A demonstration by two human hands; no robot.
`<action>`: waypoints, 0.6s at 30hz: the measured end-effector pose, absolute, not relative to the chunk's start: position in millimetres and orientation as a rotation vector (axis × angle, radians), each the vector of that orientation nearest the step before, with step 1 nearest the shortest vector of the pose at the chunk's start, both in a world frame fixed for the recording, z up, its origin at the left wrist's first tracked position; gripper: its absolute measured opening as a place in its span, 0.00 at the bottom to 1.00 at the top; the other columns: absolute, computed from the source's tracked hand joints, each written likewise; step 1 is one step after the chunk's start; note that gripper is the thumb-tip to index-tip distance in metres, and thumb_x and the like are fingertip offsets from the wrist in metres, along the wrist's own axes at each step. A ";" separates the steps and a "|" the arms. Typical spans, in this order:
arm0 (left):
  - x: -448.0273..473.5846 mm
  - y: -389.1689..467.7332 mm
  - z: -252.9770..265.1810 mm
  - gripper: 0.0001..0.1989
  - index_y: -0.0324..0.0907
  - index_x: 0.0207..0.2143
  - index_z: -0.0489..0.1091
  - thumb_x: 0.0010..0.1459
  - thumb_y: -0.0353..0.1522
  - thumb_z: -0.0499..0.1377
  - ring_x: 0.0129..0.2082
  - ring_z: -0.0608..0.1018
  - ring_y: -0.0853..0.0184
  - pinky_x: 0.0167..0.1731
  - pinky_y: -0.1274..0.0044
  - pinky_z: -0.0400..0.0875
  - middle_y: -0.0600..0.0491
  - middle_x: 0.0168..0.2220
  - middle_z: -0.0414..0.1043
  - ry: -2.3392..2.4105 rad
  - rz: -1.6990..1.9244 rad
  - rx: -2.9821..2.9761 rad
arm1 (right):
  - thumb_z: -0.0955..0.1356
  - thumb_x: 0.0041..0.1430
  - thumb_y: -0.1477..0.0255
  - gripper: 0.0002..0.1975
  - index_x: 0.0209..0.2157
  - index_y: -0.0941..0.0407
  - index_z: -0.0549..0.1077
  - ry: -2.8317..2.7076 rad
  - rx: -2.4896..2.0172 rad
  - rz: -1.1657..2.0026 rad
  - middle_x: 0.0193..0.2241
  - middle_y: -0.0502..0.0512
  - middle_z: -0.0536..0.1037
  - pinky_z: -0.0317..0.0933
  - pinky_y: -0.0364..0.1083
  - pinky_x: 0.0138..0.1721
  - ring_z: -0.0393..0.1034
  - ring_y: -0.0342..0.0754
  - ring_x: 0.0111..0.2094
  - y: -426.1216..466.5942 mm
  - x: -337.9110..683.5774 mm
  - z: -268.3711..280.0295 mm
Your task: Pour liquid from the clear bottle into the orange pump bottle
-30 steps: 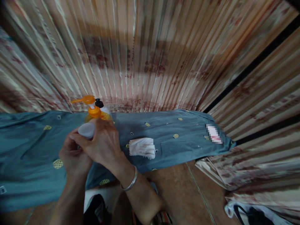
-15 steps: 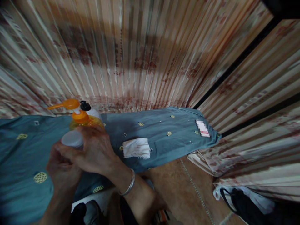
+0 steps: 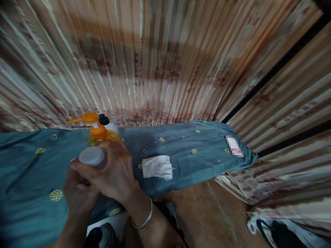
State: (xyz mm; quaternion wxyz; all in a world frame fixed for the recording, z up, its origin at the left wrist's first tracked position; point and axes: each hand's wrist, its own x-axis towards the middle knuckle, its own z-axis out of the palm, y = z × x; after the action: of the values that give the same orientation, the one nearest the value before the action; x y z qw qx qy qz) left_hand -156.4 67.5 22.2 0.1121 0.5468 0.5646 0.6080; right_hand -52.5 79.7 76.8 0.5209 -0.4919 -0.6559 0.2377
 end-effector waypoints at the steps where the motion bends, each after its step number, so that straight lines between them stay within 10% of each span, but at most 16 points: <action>1: -156.5 67.1 21.7 0.23 0.42 0.50 0.73 0.51 0.40 0.64 0.44 0.83 0.52 0.43 0.64 0.77 0.45 0.45 0.80 1.658 1.782 1.606 | 0.79 0.52 0.58 0.19 0.41 0.50 0.76 -1.567 -1.166 0.584 0.43 0.53 0.83 0.73 0.53 0.51 0.78 0.55 0.47 79.1 -53.5 76.4; 18: -150.2 62.0 19.3 0.25 0.44 0.53 0.71 0.52 0.39 0.67 0.49 0.81 0.54 0.50 0.65 0.76 0.46 0.49 0.78 1.552 1.831 1.618 | 0.77 0.53 0.61 0.22 0.48 0.51 0.74 -1.626 -1.053 0.630 0.47 0.55 0.81 0.71 0.54 0.54 0.76 0.56 0.50 81.3 -41.6 75.8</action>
State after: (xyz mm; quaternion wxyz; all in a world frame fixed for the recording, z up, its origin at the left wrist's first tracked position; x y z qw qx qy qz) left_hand -150.2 62.0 19.3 0.1231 0.5547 0.5321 0.6277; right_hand -41.6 81.3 75.8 0.5247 -0.4403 -0.6794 0.2631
